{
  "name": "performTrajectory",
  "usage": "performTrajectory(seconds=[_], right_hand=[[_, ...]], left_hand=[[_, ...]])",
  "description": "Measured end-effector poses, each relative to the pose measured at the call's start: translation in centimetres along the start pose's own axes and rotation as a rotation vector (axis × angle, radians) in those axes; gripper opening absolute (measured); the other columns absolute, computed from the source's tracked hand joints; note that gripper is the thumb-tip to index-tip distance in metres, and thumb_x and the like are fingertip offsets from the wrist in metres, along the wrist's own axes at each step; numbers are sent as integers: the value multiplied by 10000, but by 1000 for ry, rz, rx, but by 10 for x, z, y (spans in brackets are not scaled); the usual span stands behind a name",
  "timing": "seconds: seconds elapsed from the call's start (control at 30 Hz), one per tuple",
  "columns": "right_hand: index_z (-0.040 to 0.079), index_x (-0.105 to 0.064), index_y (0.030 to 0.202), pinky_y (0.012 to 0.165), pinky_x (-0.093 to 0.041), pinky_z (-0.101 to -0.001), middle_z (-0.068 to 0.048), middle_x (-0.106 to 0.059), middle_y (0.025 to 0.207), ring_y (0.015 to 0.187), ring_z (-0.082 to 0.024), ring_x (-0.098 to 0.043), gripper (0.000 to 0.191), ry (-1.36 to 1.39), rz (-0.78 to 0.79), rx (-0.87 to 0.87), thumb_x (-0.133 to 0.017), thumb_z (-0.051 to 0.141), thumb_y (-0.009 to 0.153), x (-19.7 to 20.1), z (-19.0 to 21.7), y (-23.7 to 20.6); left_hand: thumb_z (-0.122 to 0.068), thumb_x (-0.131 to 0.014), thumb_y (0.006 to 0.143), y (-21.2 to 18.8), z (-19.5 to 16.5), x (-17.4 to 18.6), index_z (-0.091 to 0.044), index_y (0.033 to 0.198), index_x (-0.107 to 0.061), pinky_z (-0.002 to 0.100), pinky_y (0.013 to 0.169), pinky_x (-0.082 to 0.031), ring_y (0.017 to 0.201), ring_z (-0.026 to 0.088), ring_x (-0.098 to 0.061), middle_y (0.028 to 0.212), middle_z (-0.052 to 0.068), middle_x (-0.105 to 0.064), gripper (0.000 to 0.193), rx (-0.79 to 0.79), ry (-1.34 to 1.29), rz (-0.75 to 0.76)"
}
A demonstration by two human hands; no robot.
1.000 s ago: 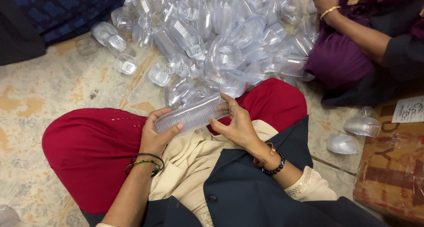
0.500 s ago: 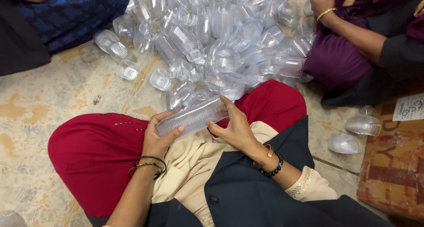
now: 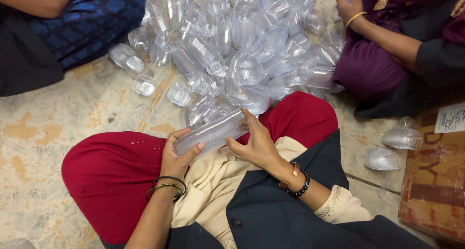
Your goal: The person sits on the floor among a large pile of clear disposable plastic cups and repeatedly nests cups one at a time into a single stack held in their hands, adding cups from the pile and setting completed stacks aside. Other people around them perform the same cup-stacking work.
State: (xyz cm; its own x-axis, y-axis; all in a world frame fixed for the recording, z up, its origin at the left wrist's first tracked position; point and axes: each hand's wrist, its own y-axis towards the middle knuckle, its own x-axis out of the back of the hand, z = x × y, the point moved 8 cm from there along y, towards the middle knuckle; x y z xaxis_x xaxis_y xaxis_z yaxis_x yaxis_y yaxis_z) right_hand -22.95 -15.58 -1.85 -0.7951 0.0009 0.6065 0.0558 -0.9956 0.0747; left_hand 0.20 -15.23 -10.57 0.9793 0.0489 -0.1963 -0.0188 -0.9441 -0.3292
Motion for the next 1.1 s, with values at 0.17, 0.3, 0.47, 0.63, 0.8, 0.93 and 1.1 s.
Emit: performTrajectory(seconds=[0.17,0.3,0.47,0.63,0.8,0.93,1.1], right_hand=[[-149,-365,1467,1018,-499,-410,-303,-604,1288,1203,-359,-630,981,-5,7,-10,-839,356,771,-1,3,-1],[-164,-350,1466,1034,-488,-415,-322,-570,1330,1242,-376,-600,997,-36,5,2,-844,365,780,-1,7,1],[-169,-344,1468,1040,-488,-411,-317,-564,1331,1249,-379,-595,999,-60,-11,21,-839,370,789,-2,11,0],[-188,-323,1461,1032,-482,-413,-314,-546,1330,1241,-380,-582,1049,-59,-16,55,-860,384,765,-4,17,-1],[-179,-300,1480,1028,-490,-401,-300,-541,1328,1241,-366,-580,1082,-79,3,15,-858,403,758,-7,15,0],[-184,-249,1515,1045,-473,-415,-308,-507,1364,1274,-383,-547,1114,-68,-7,57,-852,389,774,-7,19,-2],[-178,-248,1507,1082,-456,-415,-336,-457,1424,1328,-402,-515,1110,-83,-24,96,-864,381,771,-9,24,-2]], left_hand=[[-154,-893,706,-1,-1,0,-39,1289,-558,318,932,-556,1103,187,-653,1207,121,-666,682,6,-1,-1],[-159,-894,707,0,0,0,-36,1288,-557,316,936,-554,1107,185,-653,1214,122,-665,682,-2,1,3],[-165,-898,706,2,3,1,-30,1288,-554,320,938,-555,1104,187,-653,1211,128,-666,690,-12,-14,7],[-174,-900,704,2,3,2,-28,1291,-558,322,937,-559,1106,188,-656,1212,131,-668,694,-17,-5,5],[-172,-896,709,2,2,2,-29,1290,-555,320,937,-559,1110,189,-656,1216,129,-663,689,-13,-2,5],[-158,-893,707,2,3,1,-32,1288,-548,324,935,-563,1107,187,-656,1214,126,-660,687,-13,-38,8],[-144,-886,721,2,5,2,-32,1285,-550,321,933,-560,1092,186,-656,1198,127,-666,667,-4,-57,-1]])
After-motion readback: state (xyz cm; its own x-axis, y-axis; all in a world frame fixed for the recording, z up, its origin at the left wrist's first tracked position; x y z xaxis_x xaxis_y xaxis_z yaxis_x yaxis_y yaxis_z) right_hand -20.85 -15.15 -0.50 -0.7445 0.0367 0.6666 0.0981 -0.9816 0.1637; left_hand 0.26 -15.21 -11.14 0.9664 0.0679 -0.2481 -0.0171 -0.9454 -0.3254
